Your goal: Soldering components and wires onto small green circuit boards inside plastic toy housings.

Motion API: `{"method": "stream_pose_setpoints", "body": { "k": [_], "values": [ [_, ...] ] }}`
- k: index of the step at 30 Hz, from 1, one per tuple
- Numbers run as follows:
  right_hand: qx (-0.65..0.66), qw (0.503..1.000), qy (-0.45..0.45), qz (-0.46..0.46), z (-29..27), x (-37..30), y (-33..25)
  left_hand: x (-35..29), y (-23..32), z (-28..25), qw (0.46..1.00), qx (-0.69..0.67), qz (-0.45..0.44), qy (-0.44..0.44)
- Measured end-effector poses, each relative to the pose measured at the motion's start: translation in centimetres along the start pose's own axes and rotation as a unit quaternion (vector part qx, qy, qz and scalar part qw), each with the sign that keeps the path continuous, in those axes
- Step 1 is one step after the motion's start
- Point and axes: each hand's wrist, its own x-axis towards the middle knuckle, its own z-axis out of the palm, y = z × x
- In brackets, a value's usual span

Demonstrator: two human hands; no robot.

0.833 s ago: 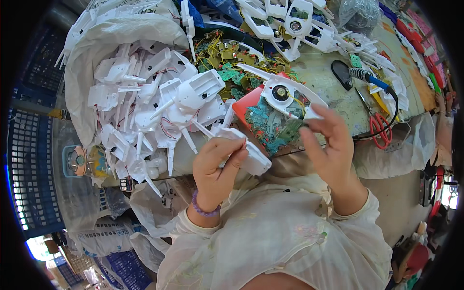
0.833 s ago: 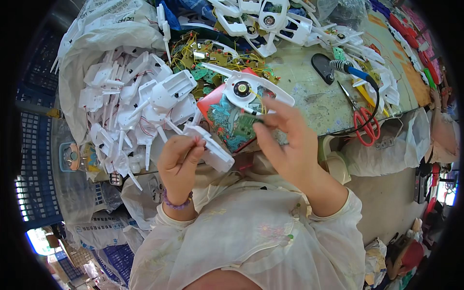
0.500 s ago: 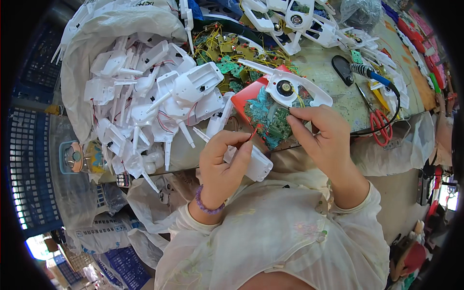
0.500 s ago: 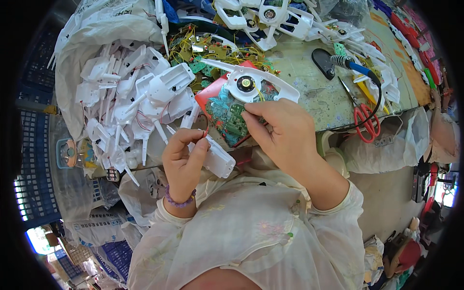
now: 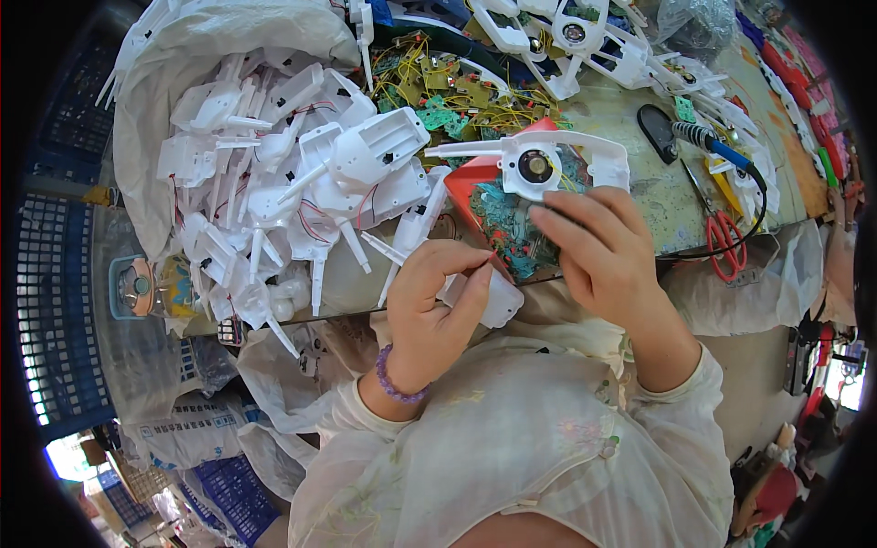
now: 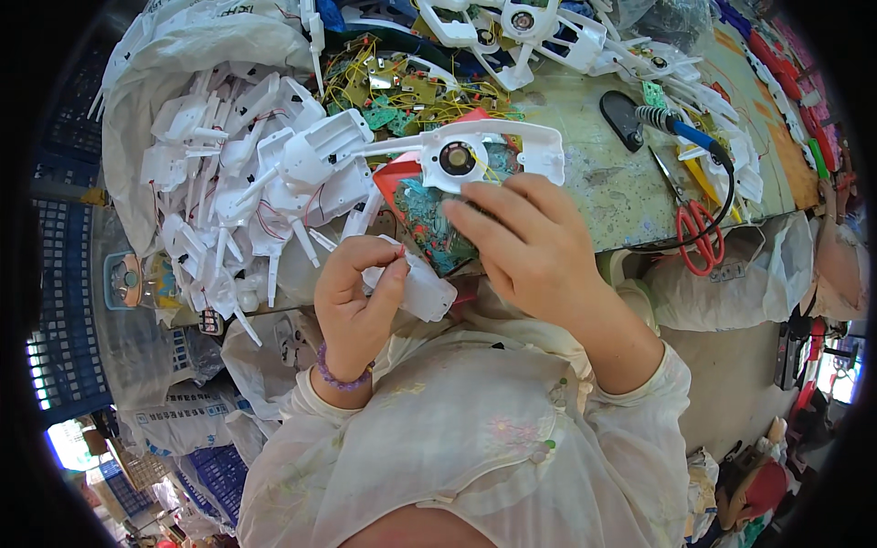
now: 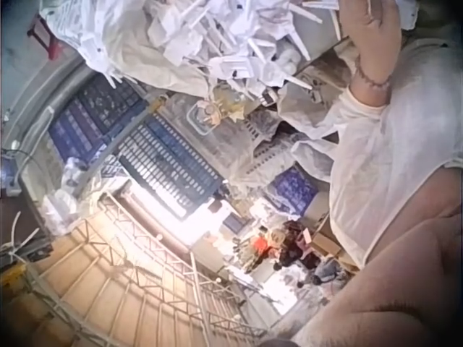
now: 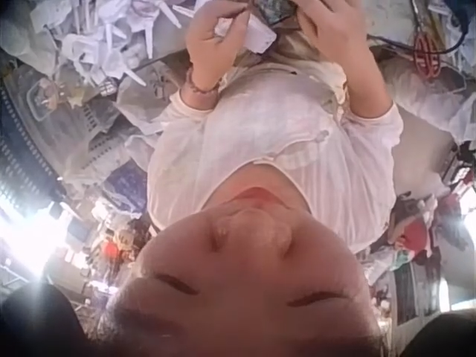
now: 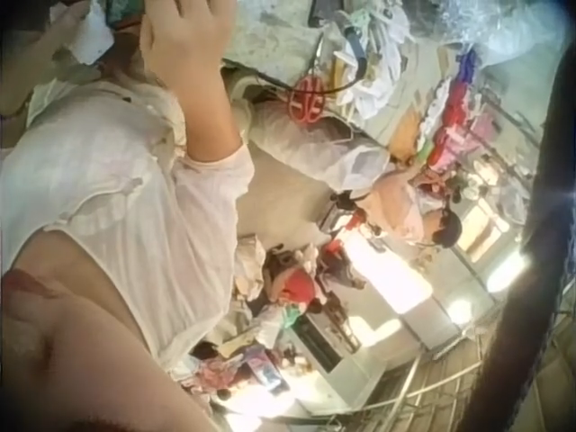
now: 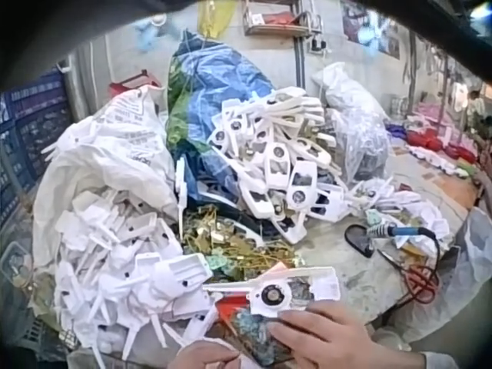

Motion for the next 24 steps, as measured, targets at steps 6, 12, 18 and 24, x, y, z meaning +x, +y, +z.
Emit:
{"method": "stream_pose_setpoints", "body": {
  "k": [6, 12, 18, 24],
  "values": [
    [0.062, 0.992, 0.103, 0.032, 1.5, 0.3, 0.2, -0.4, 0.3, -0.2, 0.993, -0.066, -0.094, 0.014],
    [0.087, 0.985, 0.147, 0.037, 1.4, 0.1, 0.4, 0.0, 1.0, -0.4, 0.986, -0.067, -0.153, -0.003],
    [0.217, 0.968, 0.099, 0.073, 1.0, 0.9, 0.9, 0.4, 0.4, -0.6, 0.993, -0.044, -0.098, -0.054],
    [0.22, 0.96, 0.17, 0.018, 1.0, -0.3, 2.2, 2.8, -0.8, 0.3, 0.992, 0.088, 0.059, -0.071]
  ]
}}
